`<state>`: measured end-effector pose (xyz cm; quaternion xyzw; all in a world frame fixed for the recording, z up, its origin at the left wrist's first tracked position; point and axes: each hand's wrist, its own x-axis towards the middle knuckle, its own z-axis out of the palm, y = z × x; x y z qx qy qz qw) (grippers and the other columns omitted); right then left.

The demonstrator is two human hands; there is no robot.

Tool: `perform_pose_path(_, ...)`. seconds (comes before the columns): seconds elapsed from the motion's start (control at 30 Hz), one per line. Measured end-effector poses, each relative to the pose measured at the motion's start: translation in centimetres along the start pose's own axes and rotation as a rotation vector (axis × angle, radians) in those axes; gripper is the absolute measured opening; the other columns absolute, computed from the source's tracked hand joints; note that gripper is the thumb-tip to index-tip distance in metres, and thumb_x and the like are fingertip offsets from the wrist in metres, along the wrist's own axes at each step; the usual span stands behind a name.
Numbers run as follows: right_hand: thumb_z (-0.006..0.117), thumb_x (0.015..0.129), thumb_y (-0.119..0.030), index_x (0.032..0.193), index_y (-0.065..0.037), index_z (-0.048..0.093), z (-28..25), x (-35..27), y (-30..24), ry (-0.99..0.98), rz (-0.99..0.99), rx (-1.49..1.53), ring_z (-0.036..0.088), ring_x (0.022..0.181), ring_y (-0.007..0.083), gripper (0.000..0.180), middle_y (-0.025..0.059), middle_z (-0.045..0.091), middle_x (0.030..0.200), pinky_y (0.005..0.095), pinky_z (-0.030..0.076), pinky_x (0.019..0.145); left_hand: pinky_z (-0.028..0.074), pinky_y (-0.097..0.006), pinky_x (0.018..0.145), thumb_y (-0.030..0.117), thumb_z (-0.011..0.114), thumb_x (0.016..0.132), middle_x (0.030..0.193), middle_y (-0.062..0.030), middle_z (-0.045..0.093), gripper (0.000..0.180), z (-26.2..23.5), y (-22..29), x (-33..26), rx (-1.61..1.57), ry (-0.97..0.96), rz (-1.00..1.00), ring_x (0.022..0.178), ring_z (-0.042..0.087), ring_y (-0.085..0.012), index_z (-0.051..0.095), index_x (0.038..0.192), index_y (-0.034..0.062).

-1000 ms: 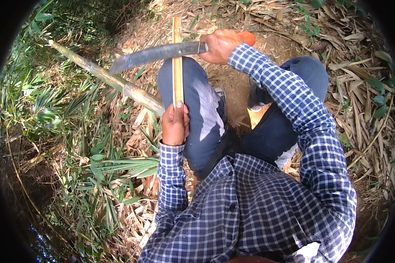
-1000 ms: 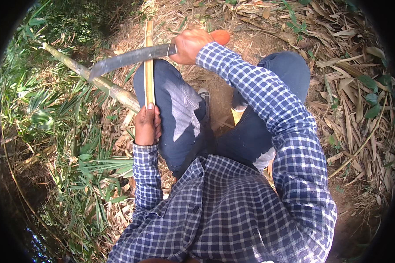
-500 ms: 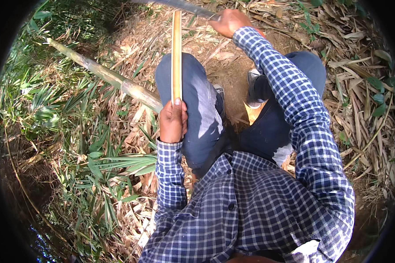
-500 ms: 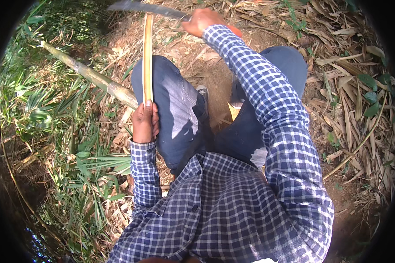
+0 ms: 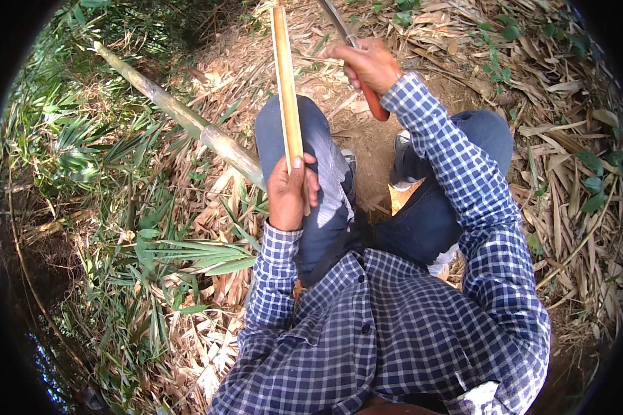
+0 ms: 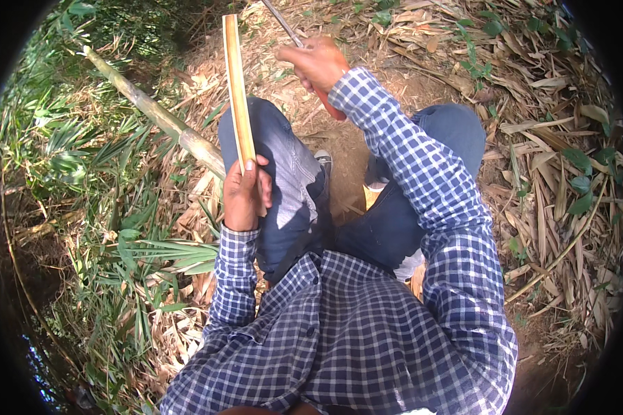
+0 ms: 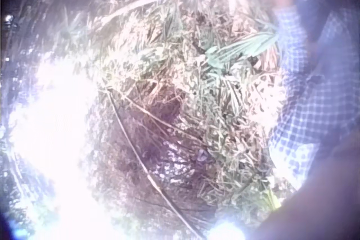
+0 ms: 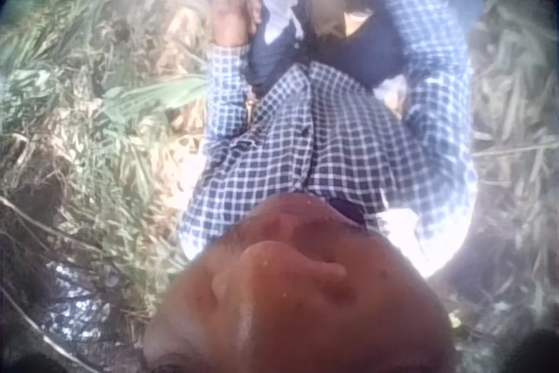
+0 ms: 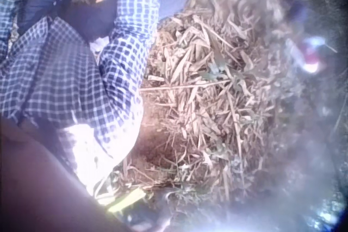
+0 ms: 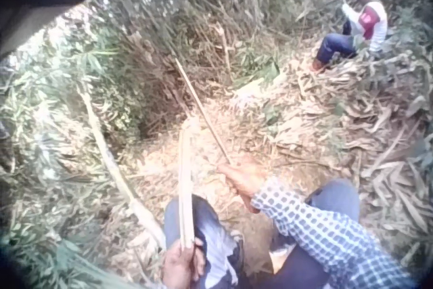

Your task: The person sits on the ground in a forest and uses a large knife to shave a long piece of bamboo. They hold the bamboo vertically against their leg and repeatedly scrape the blade along its length to remove the outer layer.

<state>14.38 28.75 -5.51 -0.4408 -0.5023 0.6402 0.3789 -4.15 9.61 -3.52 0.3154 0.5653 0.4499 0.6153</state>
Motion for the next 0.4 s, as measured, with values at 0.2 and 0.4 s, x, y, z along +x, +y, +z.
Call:
perform_pose_path(0.2,0.066,0.089,-0.023,0.093,0.000,0.068,2.1,-1.9,-0.2,-0.125,0.026,0.096,0.046,0.039,0.0067,0.024,-0.0005,0.050,0.051,0.0232,0.036,0.038,0.047,-0.024,0.070,0.026,0.046,0.103,0.084,-0.0057,0.061,0.026,2.2,-0.4,2.8,-0.087,-0.024,0.228,0.074,0.057,-0.0106,0.052,0.112,0.0017)
perform_pose_path(0.4,0.066,0.090,-0.020,0.104,0.001,0.067,3.4,-2.5,-0.3,-0.179,0.054,0.129,0.048,0.041,0.0073,0.025,0.0008,0.053,0.055,0.0236,0.039,0.039,0.047,-0.025,0.079,0.023,0.047,0.103,0.094,-0.0081,0.062,0.025,3.0,-2.2,3.7,-0.142,-0.097,0.239,0.086,0.059,-0.0122,0.052,0.115,0.0015)
